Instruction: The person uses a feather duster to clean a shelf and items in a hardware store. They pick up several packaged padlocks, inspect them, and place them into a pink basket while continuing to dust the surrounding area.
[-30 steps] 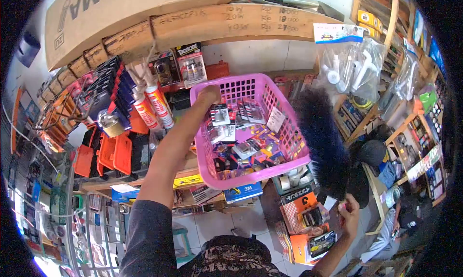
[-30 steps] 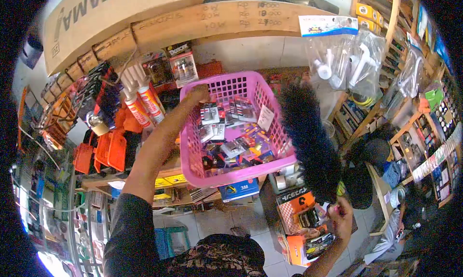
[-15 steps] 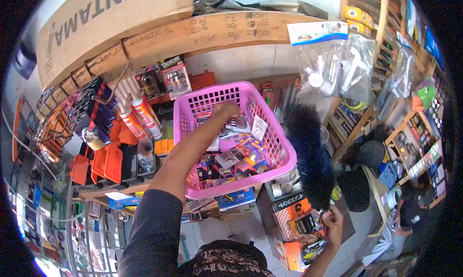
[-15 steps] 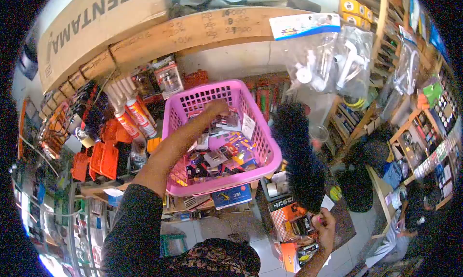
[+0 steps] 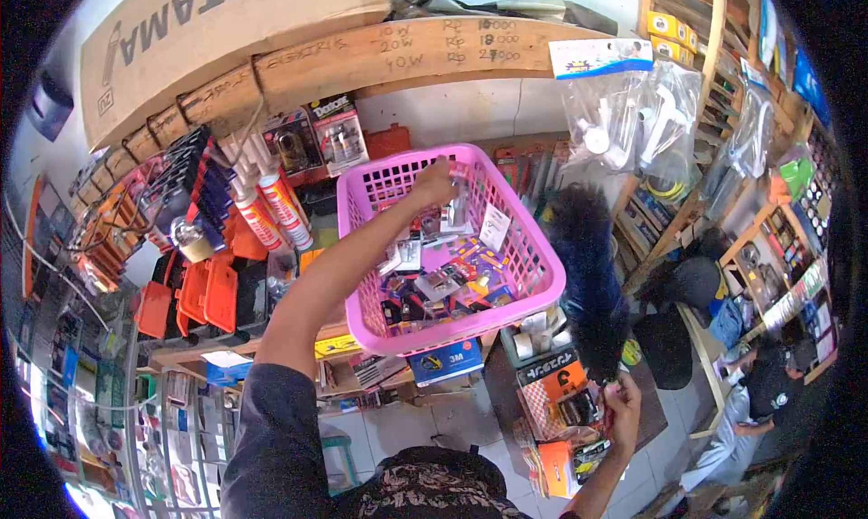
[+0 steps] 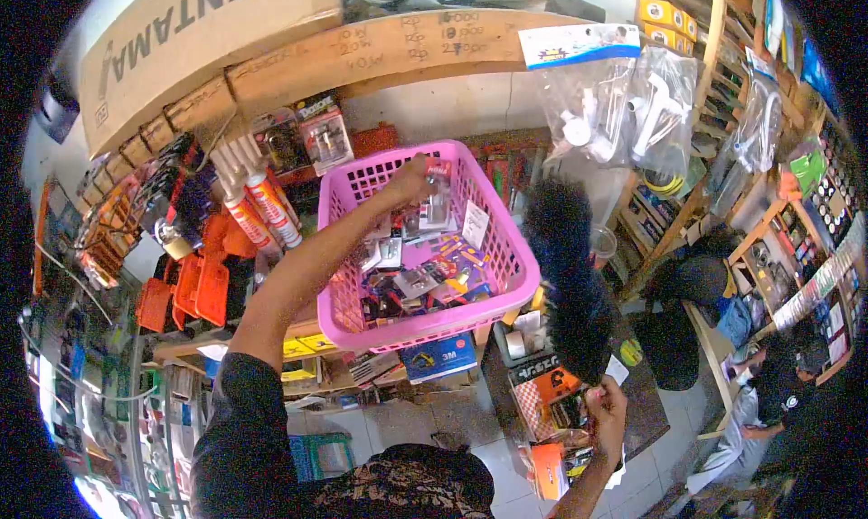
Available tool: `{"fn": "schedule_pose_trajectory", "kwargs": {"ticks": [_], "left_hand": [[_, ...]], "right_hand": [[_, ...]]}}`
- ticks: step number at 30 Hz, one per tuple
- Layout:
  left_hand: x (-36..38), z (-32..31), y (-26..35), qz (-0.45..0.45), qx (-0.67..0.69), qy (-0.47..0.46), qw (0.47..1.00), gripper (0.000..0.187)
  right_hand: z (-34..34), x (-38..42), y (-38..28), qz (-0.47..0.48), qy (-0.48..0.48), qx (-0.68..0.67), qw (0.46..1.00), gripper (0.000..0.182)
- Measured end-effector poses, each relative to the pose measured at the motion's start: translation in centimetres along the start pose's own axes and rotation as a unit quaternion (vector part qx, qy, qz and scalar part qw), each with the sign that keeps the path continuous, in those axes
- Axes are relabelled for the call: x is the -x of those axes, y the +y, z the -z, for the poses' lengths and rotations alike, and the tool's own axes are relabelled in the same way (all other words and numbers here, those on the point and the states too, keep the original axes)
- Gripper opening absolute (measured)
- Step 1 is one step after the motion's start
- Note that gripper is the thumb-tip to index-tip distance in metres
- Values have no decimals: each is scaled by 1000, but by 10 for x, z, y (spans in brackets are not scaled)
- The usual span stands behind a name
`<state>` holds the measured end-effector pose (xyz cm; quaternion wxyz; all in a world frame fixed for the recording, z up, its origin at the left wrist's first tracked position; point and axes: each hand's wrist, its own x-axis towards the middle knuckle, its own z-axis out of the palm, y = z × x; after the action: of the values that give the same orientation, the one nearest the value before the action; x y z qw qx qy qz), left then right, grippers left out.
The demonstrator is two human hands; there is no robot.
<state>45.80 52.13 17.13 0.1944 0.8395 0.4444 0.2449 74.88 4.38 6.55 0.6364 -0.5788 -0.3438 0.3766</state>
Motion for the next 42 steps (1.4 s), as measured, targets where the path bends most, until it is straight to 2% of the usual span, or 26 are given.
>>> {"fn": "schedule_pose_trajectory", "kwargs": {"ticks": [2, 4, 6, 7, 8, 9, 11, 13, 14, 16, 18, 19, 20, 22, 24, 25, 26, 27, 29, 31, 33, 34, 36, 38, 40, 42], "left_hand": [[31, 22, 31, -45, -20, 123, 991, 61], [74, 51, 69, -37, -46, 146, 988, 60], [116, 76, 93, -73, 137, 161, 975, 52], [141, 86, 103, -85, 251, 163, 950, 47], [168, 93, 112, -97, 362, 163, 913, 42], [195, 97, 117, -132, 489, 158, 847, 43], [259, 108, 124, -78, 548, 204, 807, 39], [319, 104, 108, -7, 612, 221, 759, 34], [349, 100, 95, 46, 643, 215, 733, 32], [402, 88, 69, 122, 736, 231, 625, 38], [451, 76, 38, 201, 833, 200, 475, 33], [477, 82, 31, 194, 865, 162, 433, 31], [497, 69, 11, 199, 876, 191, 397, 32], [532, 63, -10, 222, 864, 256, 373, 34], [564, 69, -17, 244, 866, 271, 342, 37], [589, 48, -48, 196, 893, 245, 322, 41], [610, 24, -75, 144, 917, 219, 301, 45], [604, 42, -54, 227, 857, 294, 359, 56], [615, 32, -64, 187, 839, 301, 414, 63], [623, 26, -63, 183, 830, 308, 428, 64], [625, 41, -43, 419, 707, 307, 480, 70], [622, 36, -40, 380, 652, 313, 577, 93], [632, 40, -51, 471, 634, 255, 557, 101], [627, 56, -48, 486, 647, 315, 496, 88], [627, 46, -62, 386, 695, 369, 481, 88], [620, 52, -52, 365, 712, 362, 479, 86]], "right_hand": [[-2, 4, -1, -4, -12, -11, 1000, 35], [-9, 10, 0, -8, -27, -22, 999, 38], [-20, 19, 6, 27, 12, -72, 997, 44], [-27, 23, 10, 50, 19, -83, 995, 37], [-35, 27, 12, 50, 13, -81, 995, 37], [-43, 32, 12, 54, 21, -108, 992, 39], [-58, 46, 13, 58, 17, -131, 990, 41], [-73, 65, 17, 77, -90, -210, 971, 45], [-85, 72, 18, 75, -103, -206, 970, 45], [-104, 86, 24, 11, -318, -307, 897, 46], [-100, 99, 79, -83, -246, -271, 927, 49], [-135, 119, 41, -116, -262, -219, 933, 51], [-156, 130, 39, -135, -268, -209, 931, 51], [-185, 152, 48, -254, -259, -194, 911, 33], [-198, 155, 73, -250, -417, -198, 851, 10], [-242, 168, 24, -205, -448, 20, 870, 20], [-251, 177, 28, -214, -444, 26, 869, 20], [-256, 183, 37, -183, -458, 127, 861, 26], [-278, 200, 43, -90, -461, 295, 832, 41], [-296, 211, 55, -82, -451, 291, 840, 42], [-314, 217, 68, -68, -442, 286, 847, 43], [-322, 221, 73, -82, -438, 260, 856, 43], [-322, 219, 77, -97, -438, 233, 863, 44], [-306, 205, 76, -87, -469, 259, 840, 46], [-286, 190, 61, -102, -477, 260, 833, 46], [-265, 177, 58, -34, -439, 308, 843, 46]]}}
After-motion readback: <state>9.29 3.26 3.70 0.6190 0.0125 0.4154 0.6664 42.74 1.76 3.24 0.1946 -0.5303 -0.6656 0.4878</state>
